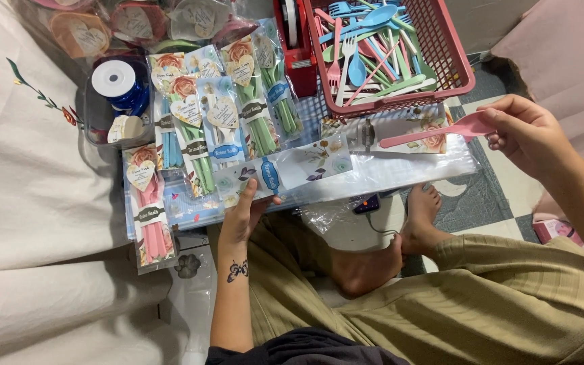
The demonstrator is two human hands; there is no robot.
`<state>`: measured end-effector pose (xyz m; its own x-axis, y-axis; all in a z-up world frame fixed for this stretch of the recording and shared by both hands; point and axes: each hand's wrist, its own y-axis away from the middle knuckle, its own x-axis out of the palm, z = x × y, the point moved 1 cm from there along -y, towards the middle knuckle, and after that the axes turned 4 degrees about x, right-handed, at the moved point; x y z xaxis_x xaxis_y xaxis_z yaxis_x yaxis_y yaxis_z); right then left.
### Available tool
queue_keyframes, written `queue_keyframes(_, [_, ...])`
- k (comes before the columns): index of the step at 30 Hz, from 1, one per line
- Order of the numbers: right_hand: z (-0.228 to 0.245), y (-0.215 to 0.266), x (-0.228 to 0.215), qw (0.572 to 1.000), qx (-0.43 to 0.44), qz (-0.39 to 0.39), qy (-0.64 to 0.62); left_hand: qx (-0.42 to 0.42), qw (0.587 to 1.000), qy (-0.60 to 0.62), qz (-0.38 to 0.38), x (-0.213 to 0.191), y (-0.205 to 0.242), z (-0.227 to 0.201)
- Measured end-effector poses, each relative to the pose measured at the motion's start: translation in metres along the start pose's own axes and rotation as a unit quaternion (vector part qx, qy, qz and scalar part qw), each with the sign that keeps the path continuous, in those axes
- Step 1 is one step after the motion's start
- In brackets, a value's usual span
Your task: The person is individually packaging plastic spoons into plastic sleeves and sealing them using a heat sealer.
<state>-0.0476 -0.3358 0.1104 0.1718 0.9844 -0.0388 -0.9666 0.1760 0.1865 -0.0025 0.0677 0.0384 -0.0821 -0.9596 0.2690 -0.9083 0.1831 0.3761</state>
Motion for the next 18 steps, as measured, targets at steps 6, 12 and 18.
queue_keyframes(6, [-0.005,-0.001,-0.003,1.000,0.002,-0.007,0.011,0.049,0.997,0.048,0.029,-0.004,-0.005,0.008])
queue_keyframes(12, [-0.008,-0.003,0.002,1.000,0.029,0.003,0.006,0.030,0.999,0.035,0.027,0.000,-0.003,0.005])
queue_keyframes(18, [-0.002,-0.003,0.016,0.996,0.033,0.079,-0.001,-0.031,0.999,-0.015,-0.019,0.020,0.011,-0.015])
